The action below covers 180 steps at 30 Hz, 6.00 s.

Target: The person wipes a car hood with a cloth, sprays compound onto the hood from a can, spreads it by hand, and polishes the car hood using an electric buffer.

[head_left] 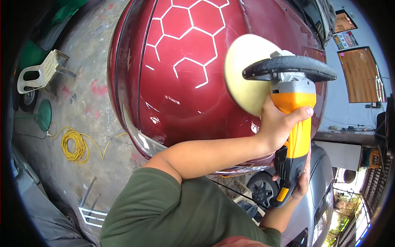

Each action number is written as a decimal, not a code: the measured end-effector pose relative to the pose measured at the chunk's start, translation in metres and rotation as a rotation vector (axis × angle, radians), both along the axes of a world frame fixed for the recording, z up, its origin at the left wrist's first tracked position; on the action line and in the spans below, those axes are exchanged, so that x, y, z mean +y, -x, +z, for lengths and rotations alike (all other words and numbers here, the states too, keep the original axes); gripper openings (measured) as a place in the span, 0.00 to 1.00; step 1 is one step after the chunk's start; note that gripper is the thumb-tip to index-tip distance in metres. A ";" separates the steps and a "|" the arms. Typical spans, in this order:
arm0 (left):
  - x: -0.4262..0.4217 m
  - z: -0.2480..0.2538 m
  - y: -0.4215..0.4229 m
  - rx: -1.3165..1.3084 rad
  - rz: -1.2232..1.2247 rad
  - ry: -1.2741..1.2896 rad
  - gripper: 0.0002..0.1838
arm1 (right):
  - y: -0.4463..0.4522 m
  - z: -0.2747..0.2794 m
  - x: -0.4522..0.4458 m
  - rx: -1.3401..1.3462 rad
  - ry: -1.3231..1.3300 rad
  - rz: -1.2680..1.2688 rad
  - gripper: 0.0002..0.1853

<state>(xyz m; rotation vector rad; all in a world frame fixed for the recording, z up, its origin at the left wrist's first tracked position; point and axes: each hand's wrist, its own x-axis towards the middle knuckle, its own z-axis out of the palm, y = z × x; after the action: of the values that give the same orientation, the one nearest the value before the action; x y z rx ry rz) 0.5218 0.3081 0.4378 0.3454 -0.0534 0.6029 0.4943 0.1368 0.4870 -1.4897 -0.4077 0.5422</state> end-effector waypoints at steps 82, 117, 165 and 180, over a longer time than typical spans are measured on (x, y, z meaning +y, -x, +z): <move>0.046 0.020 -0.064 -0.075 -0.072 0.099 0.17 | -0.065 0.049 0.059 -0.259 0.244 0.034 0.51; -0.012 0.011 0.027 0.024 -0.331 0.222 0.29 | 0.020 0.050 0.000 0.080 0.114 0.053 0.58; 0.205 0.007 0.151 0.720 1.257 -1.203 0.18 | 0.025 -0.032 0.042 0.297 -0.063 0.440 0.57; 0.146 -0.010 0.145 0.405 0.663 -1.024 0.41 | 0.039 -0.056 -0.050 0.453 -0.049 0.670 0.56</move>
<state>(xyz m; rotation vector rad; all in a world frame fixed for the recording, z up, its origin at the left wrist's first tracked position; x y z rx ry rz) 0.3768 0.4537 0.4274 1.5117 0.1581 1.1255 0.4553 0.0868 0.4307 -1.1146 -0.5526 1.3579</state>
